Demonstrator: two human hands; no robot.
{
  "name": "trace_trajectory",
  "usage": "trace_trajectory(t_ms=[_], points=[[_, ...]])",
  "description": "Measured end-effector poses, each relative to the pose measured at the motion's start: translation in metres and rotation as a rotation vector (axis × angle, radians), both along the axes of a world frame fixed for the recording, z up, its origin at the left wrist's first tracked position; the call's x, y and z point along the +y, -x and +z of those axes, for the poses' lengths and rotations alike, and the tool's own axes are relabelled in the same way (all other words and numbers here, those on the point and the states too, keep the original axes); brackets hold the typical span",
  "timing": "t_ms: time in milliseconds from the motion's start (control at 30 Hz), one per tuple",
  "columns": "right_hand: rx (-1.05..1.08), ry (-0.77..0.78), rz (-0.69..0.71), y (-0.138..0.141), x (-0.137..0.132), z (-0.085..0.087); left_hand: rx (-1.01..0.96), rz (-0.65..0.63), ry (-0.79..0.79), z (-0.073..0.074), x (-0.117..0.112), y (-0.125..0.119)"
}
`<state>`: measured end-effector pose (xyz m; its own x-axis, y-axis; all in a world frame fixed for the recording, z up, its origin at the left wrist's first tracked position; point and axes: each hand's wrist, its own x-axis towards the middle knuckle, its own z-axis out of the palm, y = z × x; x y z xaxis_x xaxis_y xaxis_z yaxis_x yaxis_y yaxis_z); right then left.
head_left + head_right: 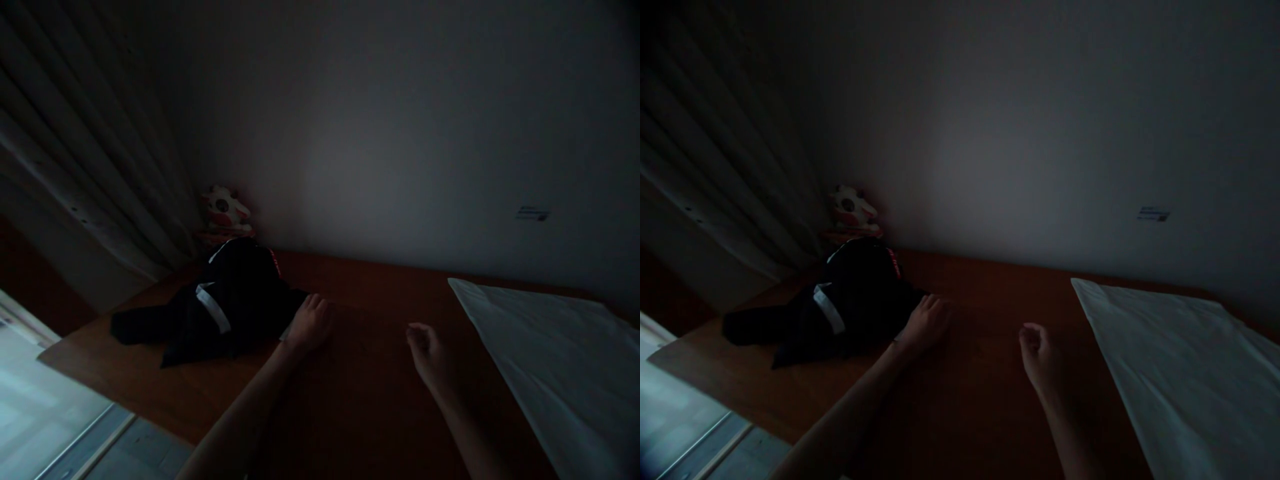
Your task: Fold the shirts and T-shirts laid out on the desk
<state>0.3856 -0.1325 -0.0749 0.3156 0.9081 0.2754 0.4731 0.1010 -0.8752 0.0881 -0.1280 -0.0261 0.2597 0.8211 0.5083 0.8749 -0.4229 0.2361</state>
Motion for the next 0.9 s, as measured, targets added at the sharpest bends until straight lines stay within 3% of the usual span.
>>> trace_trajectory(t_ms=[67,267,333,433,533,700,800,900], points=[[0.007,0.012,0.006,0.001,0.001,-0.001,0.040,0.121,-0.058,0.023,0.002,0.016],[0.015,0.022,0.048,0.001,0.000,0.000,0.223,0.511,-0.065,0.114,0.014,0.084],[0.023,0.033,0.058,0.001,0.000,0.000,0.262,0.624,0.002,0.132,0.018,0.106],[0.028,0.027,0.072,0.001,-0.001,0.001,0.291,0.684,0.147,0.143,0.020,0.131],[0.005,0.024,0.083,0.002,-0.003,0.004,0.189,0.655,0.101,0.146,0.019,0.144],[0.014,0.016,0.085,0.003,-0.004,0.007,-0.283,0.593,-0.279,0.166,0.023,0.134],[0.089,0.008,0.091,0.006,-0.003,0.006,-0.451,0.341,-0.448,0.179,0.021,0.099],[0.223,-0.041,0.115,0.009,-0.004,0.006,-0.477,-0.064,-0.405,0.175,0.010,0.047]])
